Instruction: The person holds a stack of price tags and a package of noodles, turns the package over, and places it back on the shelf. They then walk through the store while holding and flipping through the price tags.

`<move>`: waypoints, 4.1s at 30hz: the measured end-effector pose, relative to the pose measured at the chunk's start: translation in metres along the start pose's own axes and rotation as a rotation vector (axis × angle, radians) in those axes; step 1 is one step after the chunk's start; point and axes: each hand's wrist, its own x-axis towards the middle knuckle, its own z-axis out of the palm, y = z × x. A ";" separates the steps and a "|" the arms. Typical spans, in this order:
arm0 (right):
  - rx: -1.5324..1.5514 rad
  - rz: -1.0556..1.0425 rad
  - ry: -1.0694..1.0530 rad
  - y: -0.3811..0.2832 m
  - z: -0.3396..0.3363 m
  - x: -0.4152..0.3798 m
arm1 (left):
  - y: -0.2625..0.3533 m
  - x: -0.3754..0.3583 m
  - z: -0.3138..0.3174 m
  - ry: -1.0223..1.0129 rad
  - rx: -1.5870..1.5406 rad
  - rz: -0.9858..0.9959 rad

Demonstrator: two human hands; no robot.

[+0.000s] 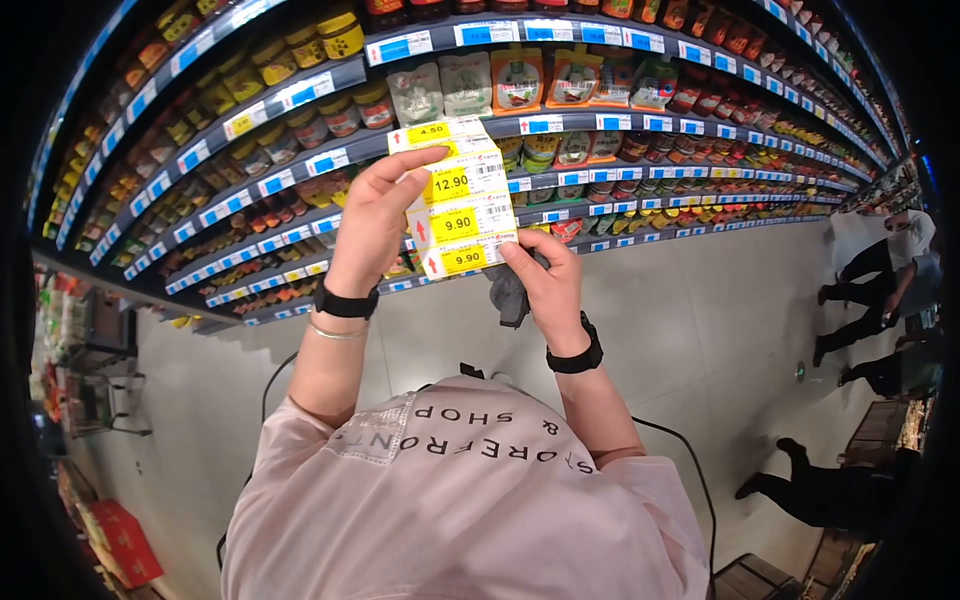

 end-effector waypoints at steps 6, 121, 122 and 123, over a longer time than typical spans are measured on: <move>0.000 -0.017 0.013 0.000 0.000 -0.005 | 0.001 -0.002 0.003 -0.005 0.010 -0.002; 0.046 0.027 -0.150 0.021 0.004 0.023 | -0.005 -0.018 -0.006 0.249 0.082 0.001; 0.099 0.056 -0.147 0.020 0.005 0.024 | -0.003 -0.017 -0.004 0.250 0.067 -0.015; 0.152 0.073 -0.142 0.020 0.005 0.023 | -0.002 -0.017 -0.003 0.243 0.054 -0.022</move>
